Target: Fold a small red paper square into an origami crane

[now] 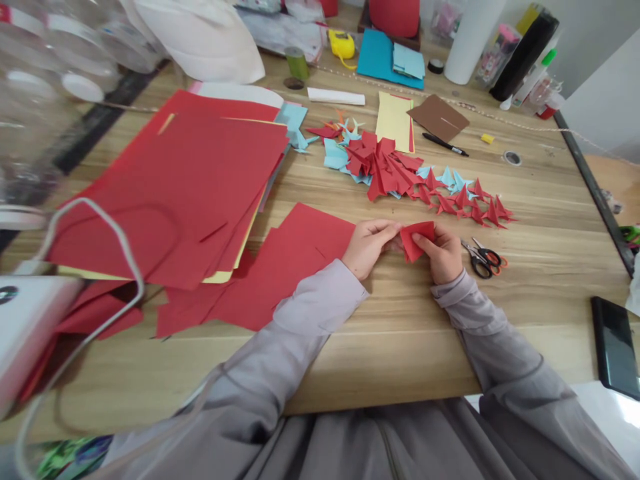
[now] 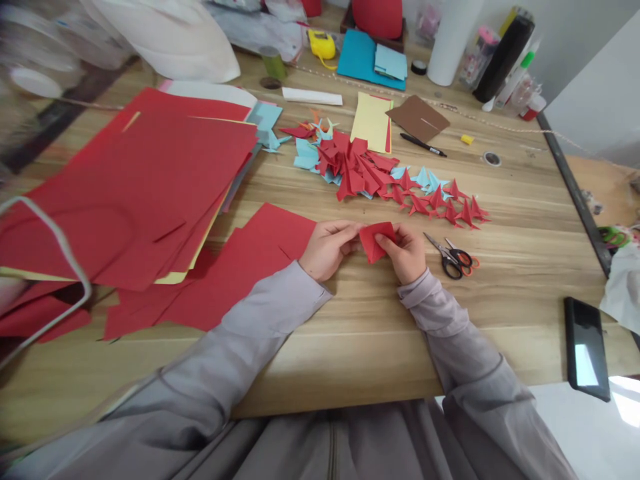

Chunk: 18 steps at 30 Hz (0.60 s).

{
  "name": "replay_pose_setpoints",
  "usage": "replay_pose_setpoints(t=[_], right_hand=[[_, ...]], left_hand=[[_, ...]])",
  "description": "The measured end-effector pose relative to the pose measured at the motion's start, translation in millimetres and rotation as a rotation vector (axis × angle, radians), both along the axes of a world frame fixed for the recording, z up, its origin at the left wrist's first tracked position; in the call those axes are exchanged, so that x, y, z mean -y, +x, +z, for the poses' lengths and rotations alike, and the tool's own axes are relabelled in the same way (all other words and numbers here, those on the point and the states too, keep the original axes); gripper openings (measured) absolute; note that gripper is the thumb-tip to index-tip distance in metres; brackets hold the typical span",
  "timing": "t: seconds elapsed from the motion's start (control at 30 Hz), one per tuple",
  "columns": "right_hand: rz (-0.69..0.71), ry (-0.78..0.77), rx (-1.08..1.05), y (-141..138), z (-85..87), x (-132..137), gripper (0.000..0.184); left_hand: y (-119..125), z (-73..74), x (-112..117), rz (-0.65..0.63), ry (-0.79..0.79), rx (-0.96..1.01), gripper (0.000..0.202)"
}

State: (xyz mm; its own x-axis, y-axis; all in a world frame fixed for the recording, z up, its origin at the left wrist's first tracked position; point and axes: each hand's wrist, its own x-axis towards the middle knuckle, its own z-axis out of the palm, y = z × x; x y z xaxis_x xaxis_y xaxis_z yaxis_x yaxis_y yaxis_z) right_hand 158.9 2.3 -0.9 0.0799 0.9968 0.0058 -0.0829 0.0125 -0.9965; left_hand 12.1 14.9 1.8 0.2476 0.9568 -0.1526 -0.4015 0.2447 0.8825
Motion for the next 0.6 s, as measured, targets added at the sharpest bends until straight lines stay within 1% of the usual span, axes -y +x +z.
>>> replay_pose_setpoints(t=[0.23, 0.33, 0.43, 0.5, 0.6], right_hand=[[0.011, 0.026, 0.041, -0.6, 2.9, 0.7, 0.025], [0.015, 0.01, 0.027, -0.4, 3.0, 1.2, 0.026], [0.029, 0.006, 0.016, 0.0, 2.7, 1.7, 0.026], [0.035, 0.013, 0.014, 0.1, 3.0, 2.1, 0.026], [0.035, 0.018, 0.027, -0.1, 3.6, 2.5, 0.027]], left_hand=[[1.3, 2.3, 1.5, 0.005, 0.007, -0.021, 0.033], [1.7, 3.8, 2.1, 0.027, 0.015, -0.088, 0.036], [2.1, 4.6, 2.3, 0.064, 0.051, -0.161, 0.034], [2.4, 4.4, 2.3, 0.081, 0.072, -0.187, 0.032], [2.8, 3.5, 2.3, 0.086, 0.063, -0.206, 0.031]])
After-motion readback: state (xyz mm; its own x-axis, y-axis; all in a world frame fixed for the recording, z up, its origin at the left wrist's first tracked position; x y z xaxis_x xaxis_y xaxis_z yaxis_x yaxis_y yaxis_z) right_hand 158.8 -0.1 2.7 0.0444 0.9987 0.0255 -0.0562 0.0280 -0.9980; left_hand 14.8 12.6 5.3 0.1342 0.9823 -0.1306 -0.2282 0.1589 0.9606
